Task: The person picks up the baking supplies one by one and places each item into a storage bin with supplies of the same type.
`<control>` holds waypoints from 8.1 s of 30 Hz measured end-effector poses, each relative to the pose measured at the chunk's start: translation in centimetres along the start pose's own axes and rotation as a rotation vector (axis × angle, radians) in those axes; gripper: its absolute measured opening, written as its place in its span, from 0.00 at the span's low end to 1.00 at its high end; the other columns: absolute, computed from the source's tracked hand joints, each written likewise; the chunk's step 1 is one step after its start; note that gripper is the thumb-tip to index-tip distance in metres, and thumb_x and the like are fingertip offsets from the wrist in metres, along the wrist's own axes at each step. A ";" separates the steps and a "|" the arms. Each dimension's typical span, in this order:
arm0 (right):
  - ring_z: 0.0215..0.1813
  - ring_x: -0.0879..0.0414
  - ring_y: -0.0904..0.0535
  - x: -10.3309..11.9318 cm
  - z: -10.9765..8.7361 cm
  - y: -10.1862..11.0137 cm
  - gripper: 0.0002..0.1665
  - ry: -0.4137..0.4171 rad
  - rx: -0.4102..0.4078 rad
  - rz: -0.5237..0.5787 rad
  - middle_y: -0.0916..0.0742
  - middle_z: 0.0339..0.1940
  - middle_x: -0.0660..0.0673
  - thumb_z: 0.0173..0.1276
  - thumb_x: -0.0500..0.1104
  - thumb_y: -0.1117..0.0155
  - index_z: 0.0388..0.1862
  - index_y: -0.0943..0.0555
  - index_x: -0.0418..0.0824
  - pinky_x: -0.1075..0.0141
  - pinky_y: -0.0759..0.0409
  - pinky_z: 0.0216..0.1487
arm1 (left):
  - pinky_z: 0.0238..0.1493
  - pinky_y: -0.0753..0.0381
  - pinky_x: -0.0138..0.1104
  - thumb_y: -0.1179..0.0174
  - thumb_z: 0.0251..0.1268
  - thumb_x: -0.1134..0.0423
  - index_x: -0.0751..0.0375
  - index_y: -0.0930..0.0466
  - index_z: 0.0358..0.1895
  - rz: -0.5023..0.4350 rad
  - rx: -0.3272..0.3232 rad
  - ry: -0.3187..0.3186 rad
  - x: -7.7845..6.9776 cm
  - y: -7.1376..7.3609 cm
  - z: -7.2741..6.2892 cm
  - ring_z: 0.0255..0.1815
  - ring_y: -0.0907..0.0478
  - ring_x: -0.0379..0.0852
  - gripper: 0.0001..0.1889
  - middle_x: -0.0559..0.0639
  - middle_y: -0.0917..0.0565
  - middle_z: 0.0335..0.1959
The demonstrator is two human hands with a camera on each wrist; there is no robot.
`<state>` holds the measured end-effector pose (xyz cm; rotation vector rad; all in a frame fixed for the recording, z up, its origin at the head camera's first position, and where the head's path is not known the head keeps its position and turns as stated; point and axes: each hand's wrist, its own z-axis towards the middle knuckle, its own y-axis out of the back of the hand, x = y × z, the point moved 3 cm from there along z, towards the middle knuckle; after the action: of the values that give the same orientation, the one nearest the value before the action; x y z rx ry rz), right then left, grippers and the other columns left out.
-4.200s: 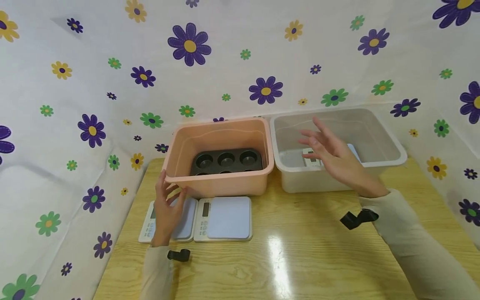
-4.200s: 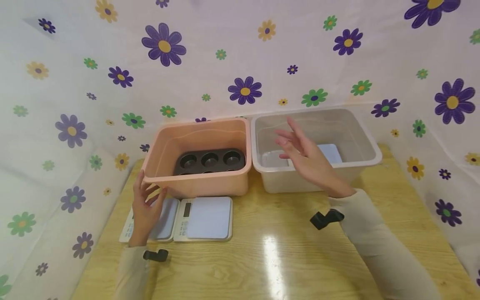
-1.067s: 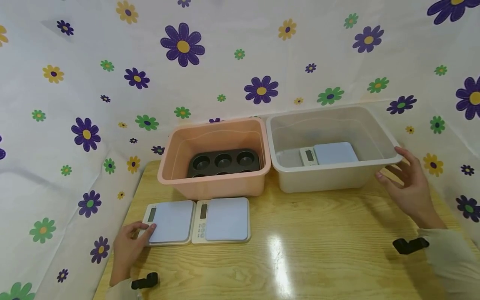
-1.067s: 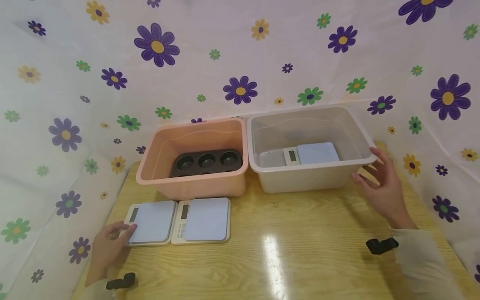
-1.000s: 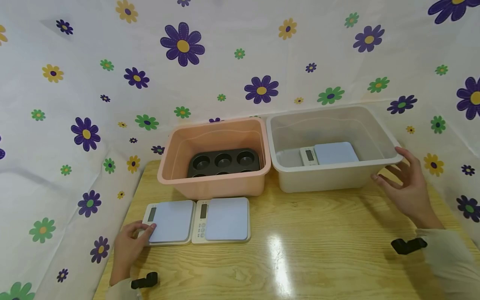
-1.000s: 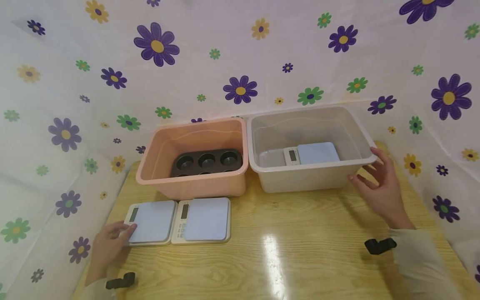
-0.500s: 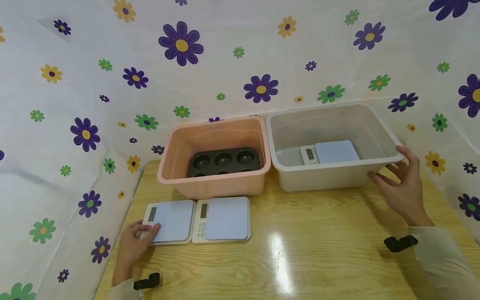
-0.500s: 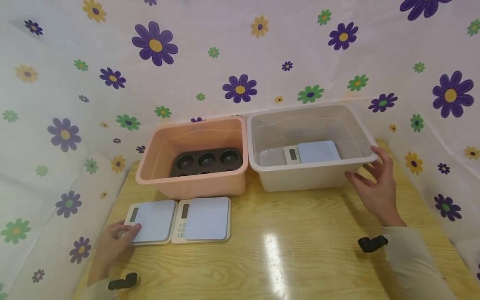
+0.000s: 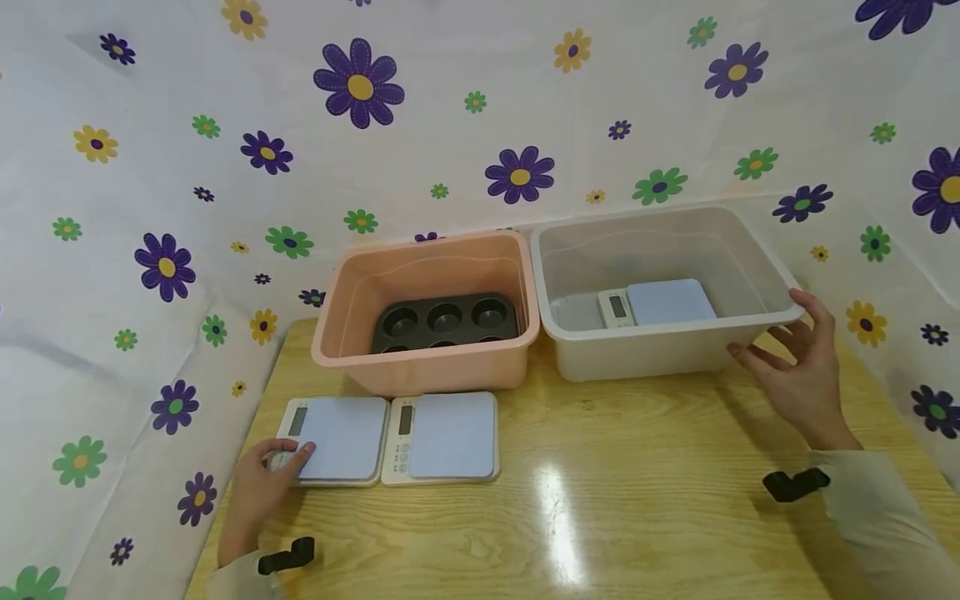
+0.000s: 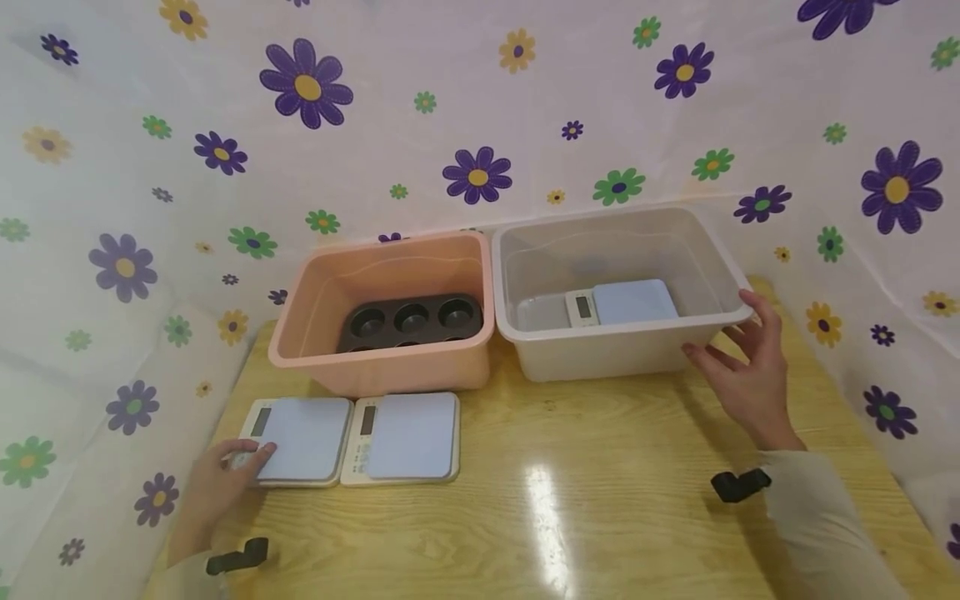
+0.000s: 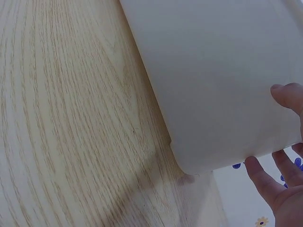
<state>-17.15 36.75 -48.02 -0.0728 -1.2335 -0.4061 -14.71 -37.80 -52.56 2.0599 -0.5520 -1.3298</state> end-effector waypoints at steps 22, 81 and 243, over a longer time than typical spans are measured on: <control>0.70 0.65 0.24 0.1 0.0 0.0 0.56 -0.056 -0.041 -0.187 0.26 0.82 0.48 0.74 0.29 0.30 0.90 0.46 0.58 0.87 0.21 0.53 | 0.54 0.09 0.29 0.42 0.86 0.62 0.43 0.24 0.77 -0.839 0.180 0.008 4.9 2.8 -2.3 0.54 0.14 0.27 0.23 0.21 0.21 0.65; 0.66 0.73 0.23 -0.8 0.1 -0.1 0.54 0.029 -0.040 -0.173 0.23 0.76 0.53 0.74 0.27 0.31 0.89 0.47 0.52 0.85 0.18 0.49 | 0.55 0.08 0.34 0.50 0.86 0.75 0.58 0.42 0.88 -0.909 0.402 -0.484 -20.2 -3.3 -4.6 0.59 0.12 0.41 0.33 0.62 0.52 0.90; 0.64 0.68 0.18 -1.2 -0.5 -1.2 0.52 0.033 -0.146 -0.055 0.15 0.63 0.62 0.72 0.22 0.33 0.87 0.42 0.49 0.82 0.16 0.51 | 0.65 0.09 0.47 0.46 0.88 0.61 0.55 0.31 0.82 -0.390 0.481 -0.734 -39.7 -13.3 -4.2 0.62 0.14 0.59 0.25 0.61 0.17 0.64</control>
<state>-17.40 35.86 -49.52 -0.1569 -1.1738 -0.5436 -26.79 -1.72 -34.46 2.0610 -0.8736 -2.4119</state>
